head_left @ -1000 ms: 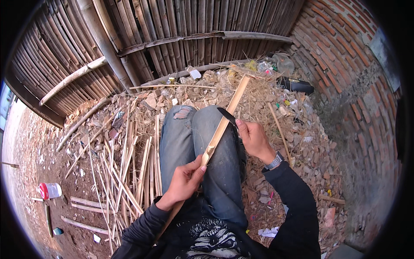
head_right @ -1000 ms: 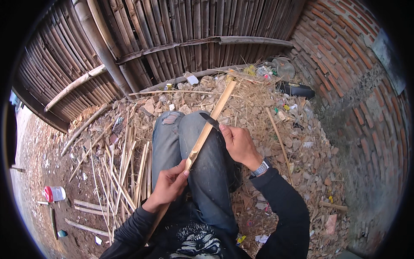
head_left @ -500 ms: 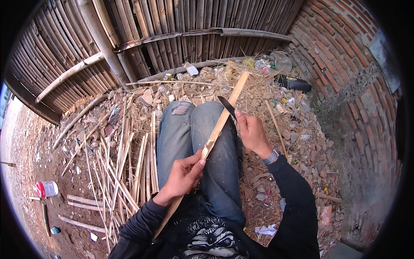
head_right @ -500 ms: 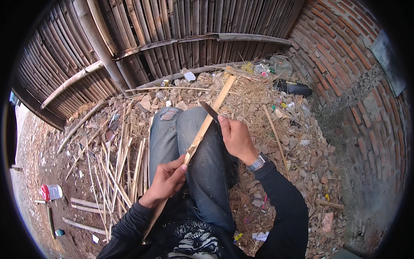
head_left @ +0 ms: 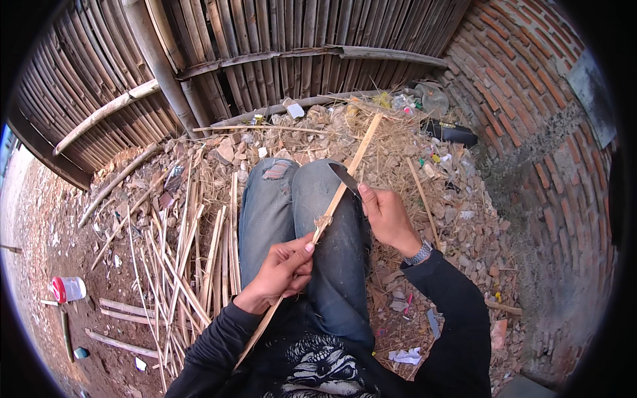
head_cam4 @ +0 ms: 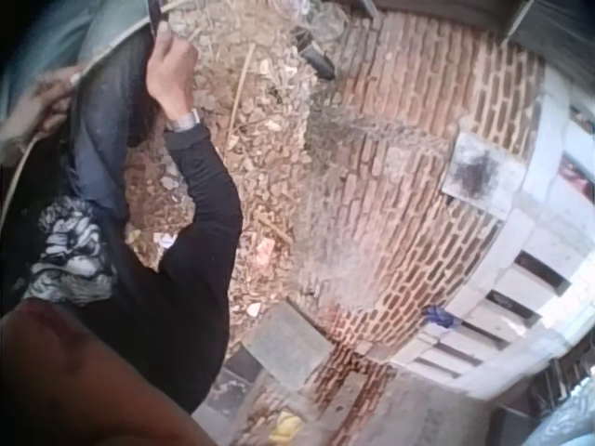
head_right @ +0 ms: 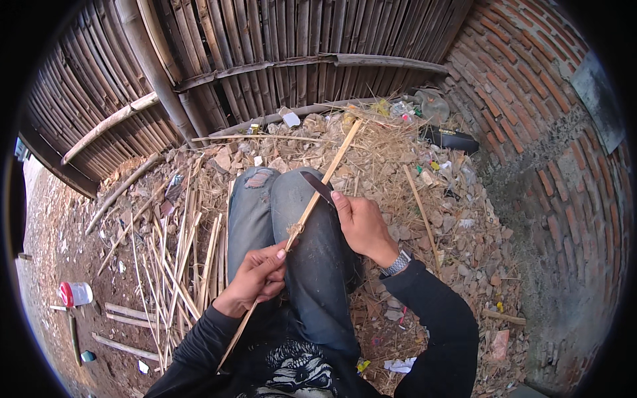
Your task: The person uses a small knife to shave and smooth the edges of a thin bamboo strip while sitting on a stool.
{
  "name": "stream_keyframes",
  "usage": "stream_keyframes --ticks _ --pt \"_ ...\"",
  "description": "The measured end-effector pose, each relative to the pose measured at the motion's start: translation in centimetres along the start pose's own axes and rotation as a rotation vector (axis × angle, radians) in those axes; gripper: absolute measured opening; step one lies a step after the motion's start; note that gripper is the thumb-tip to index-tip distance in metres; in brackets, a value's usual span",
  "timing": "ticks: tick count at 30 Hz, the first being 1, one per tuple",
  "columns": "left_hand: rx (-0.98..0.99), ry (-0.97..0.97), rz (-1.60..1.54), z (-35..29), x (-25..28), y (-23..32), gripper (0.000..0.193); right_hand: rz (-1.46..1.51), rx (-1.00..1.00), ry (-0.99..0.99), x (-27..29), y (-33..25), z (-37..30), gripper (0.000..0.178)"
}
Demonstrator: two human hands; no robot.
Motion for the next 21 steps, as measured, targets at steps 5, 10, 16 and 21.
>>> stream_keyframes --ticks 5,10,16,21 --pt "0.097 -0.019 -0.174 0.0 0.6 -0.3 0.040 0.040 0.225 -0.036 -2.6 -1.7 -2.6 0.056" --pt "0.154 -0.051 -0.311 -0.4 0.7 -0.1 0.039 -0.063 0.174 0.158 0.9 -0.4 1.9 0.055" --pt "0.165 0.009 -0.307 -0.4 0.8 -0.3 0.040 -0.060 0.265 -0.019 -2.0 -1.6 -1.4 0.050" --pt "0.079 -0.010 -0.094 -0.2 -0.4 0.2 0.040 -0.131 0.102 0.245 3.5 1.5 4.6 0.058"
Point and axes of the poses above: each hand's wrist, its own z-axis towards the middle knuckle, its own x-axis out of the back of the hand, y = z × x, the point moved 4 cm from there along z, towards the middle knuckle, and after that the axes turned 5 degrees about z, right-handed, at the moved point
